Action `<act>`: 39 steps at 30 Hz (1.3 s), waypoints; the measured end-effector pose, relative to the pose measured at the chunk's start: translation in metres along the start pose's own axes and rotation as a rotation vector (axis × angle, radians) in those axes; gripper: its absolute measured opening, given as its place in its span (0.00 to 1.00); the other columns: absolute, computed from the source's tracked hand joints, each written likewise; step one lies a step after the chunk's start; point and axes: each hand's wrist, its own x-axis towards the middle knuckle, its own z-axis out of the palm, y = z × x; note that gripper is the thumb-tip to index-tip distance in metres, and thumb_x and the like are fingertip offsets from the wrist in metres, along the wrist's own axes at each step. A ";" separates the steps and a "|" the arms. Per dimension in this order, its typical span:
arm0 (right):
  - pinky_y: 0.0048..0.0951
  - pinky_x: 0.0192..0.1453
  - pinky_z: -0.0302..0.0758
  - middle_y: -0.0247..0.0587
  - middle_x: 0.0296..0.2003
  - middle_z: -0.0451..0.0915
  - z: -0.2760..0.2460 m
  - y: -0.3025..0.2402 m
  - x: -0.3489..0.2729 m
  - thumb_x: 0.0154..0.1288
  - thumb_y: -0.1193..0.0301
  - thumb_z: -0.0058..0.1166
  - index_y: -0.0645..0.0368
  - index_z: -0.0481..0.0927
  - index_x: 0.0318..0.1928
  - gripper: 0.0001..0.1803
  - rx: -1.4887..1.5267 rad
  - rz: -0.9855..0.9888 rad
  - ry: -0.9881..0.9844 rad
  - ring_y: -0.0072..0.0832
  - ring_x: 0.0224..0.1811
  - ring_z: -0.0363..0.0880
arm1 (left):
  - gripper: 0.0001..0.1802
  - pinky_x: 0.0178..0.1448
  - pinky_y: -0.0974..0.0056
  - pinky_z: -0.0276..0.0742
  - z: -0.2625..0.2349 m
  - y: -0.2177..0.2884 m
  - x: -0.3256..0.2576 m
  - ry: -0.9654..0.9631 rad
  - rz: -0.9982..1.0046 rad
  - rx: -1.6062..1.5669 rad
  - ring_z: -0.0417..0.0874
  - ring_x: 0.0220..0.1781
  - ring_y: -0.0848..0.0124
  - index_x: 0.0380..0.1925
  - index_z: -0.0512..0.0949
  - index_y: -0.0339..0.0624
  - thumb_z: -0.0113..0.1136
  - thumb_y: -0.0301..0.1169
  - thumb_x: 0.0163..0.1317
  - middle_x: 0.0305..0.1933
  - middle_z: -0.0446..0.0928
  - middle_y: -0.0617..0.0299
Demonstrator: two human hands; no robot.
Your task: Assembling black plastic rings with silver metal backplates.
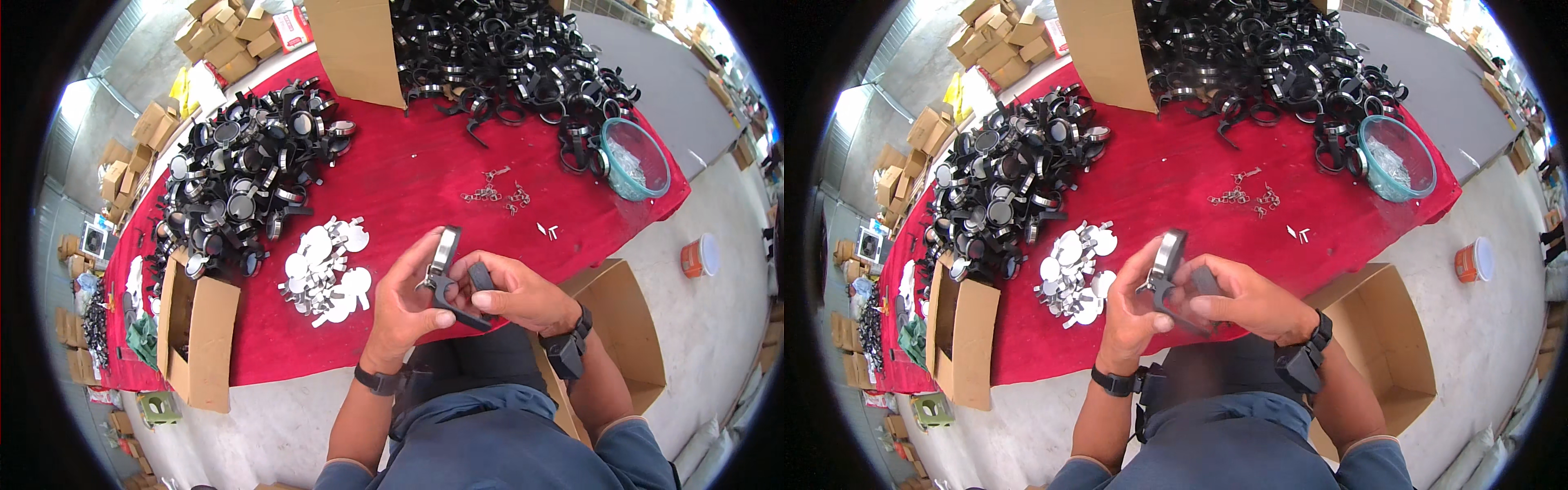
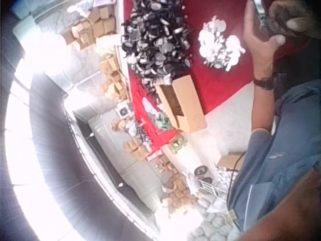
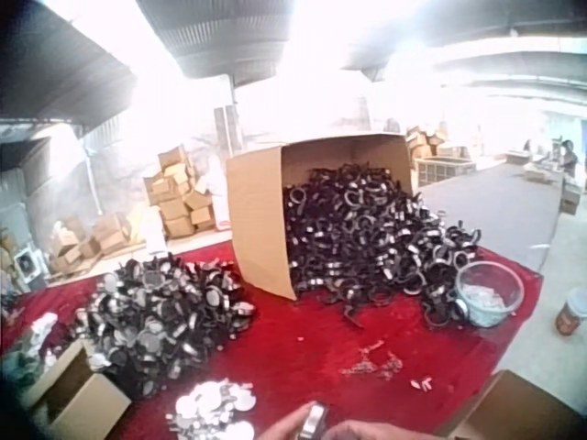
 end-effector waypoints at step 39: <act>0.53 0.41 0.82 0.55 0.29 0.85 -0.048 0.074 0.070 0.77 0.59 0.56 0.68 0.84 0.35 0.22 -1.586 -0.338 0.410 0.54 0.35 0.87 | 0.27 0.76 0.43 0.73 -0.043 -0.083 0.043 0.283 0.299 1.437 0.78 0.71 0.39 0.63 0.85 0.33 0.73 0.34 0.66 0.69 0.76 0.33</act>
